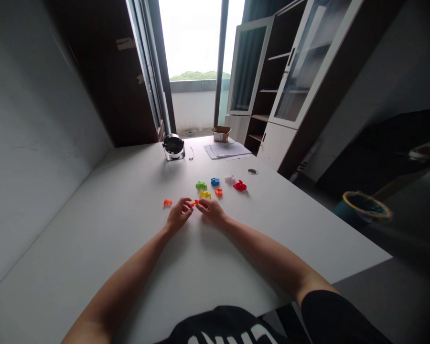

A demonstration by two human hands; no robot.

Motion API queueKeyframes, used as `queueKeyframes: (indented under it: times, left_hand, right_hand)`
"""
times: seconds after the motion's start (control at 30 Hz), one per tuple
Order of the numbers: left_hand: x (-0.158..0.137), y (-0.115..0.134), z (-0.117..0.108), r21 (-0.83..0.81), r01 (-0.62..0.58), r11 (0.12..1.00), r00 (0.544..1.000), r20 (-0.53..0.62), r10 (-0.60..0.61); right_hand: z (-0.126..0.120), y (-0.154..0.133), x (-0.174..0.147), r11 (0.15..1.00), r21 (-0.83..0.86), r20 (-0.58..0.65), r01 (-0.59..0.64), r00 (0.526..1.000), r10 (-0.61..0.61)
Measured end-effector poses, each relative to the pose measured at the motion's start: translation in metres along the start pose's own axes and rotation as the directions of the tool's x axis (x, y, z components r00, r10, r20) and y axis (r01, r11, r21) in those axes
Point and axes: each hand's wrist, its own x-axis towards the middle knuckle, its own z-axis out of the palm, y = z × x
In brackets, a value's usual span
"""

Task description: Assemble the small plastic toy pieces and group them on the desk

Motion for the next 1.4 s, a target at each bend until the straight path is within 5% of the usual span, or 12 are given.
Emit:
queueKeyframes:
  times: [0.23,0.5,1.1,1.4]
  left_hand:
    - [-0.001,0.002,0.000,0.121,-0.067,0.990,0.998,-0.005,0.068]
    - [0.002,-0.004,-0.002,0.125,-0.007,0.992,0.999,-0.038,0.011]
    - [0.004,-0.006,-0.002,0.054,0.057,0.997,0.998,0.038,-0.059]
    - [0.002,-0.004,-0.001,0.001,0.038,0.999,0.999,-0.018,-0.038]
  right_hand:
    - [-0.001,0.004,0.002,0.985,0.141,0.090,-0.097,0.992,0.085]
    - [0.003,0.007,-0.001,0.959,0.253,0.073,-0.126,0.991,0.110]
    - [0.004,0.004,-0.001,0.987,0.162,0.023,-0.023,1.000,0.020]
    - [0.000,-0.002,-0.001,0.992,0.114,0.032,-0.052,0.998,0.049]
